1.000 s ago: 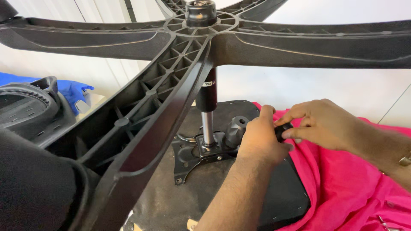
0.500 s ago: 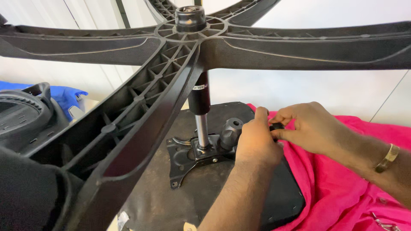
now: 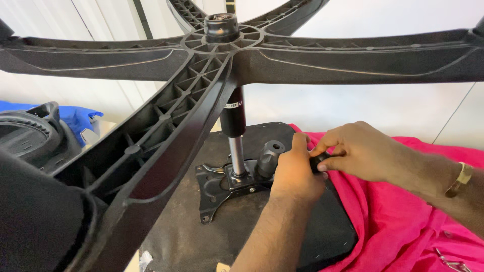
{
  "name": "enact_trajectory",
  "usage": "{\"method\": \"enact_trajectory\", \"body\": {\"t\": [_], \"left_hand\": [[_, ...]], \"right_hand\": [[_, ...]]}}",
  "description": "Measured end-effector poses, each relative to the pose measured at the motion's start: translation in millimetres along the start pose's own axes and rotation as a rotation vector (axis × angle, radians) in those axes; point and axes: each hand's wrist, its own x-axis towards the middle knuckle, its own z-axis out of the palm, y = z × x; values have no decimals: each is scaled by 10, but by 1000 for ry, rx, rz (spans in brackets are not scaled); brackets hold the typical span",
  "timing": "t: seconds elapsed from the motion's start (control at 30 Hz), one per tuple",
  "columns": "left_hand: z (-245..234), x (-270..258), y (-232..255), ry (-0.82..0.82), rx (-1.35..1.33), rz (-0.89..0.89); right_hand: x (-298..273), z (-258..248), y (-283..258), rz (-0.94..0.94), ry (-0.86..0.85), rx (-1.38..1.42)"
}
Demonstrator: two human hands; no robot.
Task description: The person uses a screwdriver to tighten screws on the underside of an office chair seat, securing the seat to the chair base. The person rotates the chair to access different screw locations and continues tightening throughout the clip.
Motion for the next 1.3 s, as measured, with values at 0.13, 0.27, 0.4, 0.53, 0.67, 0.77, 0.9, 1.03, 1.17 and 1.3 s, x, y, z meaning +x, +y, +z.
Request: {"method": "enact_trajectory", "body": {"t": [0.13, 0.27, 0.4, 0.53, 0.67, 0.77, 0.9, 1.03, 1.17, 1.3], "left_hand": [[-16, -51, 46, 13, 60, -17], [-78, -36, 100, 52, 49, -48], [-163, -84, 96, 42, 63, -73], [-186, -83, 77, 35, -11, -78], [-217, -56, 34, 26, 5, -67], [-210, -30, 20, 27, 2, -70], [-198, 44, 41, -4, -15, -92], [-197, 107, 81, -21, -21, -75], [-192, 155, 114, -90, -78, -154], [-237, 195, 93, -94, -20, -165]], "right_hand": [[-71, 30, -102, 0, -3, 58], [-75, 92, -126, -110, 132, 118], [-100, 100, -181, -50, 110, 107], [-96, 79, -210, 13, 86, 107], [-39, 68, -241, -12, 95, 103], [18, 71, -226, 7, 111, 48], [58, 56, -144, -5, 100, 104], [129, 41, -75, -66, 111, 64], [187, -43, 0, -431, 16, -141], [135, -60, -48, -438, -111, -303]]}}
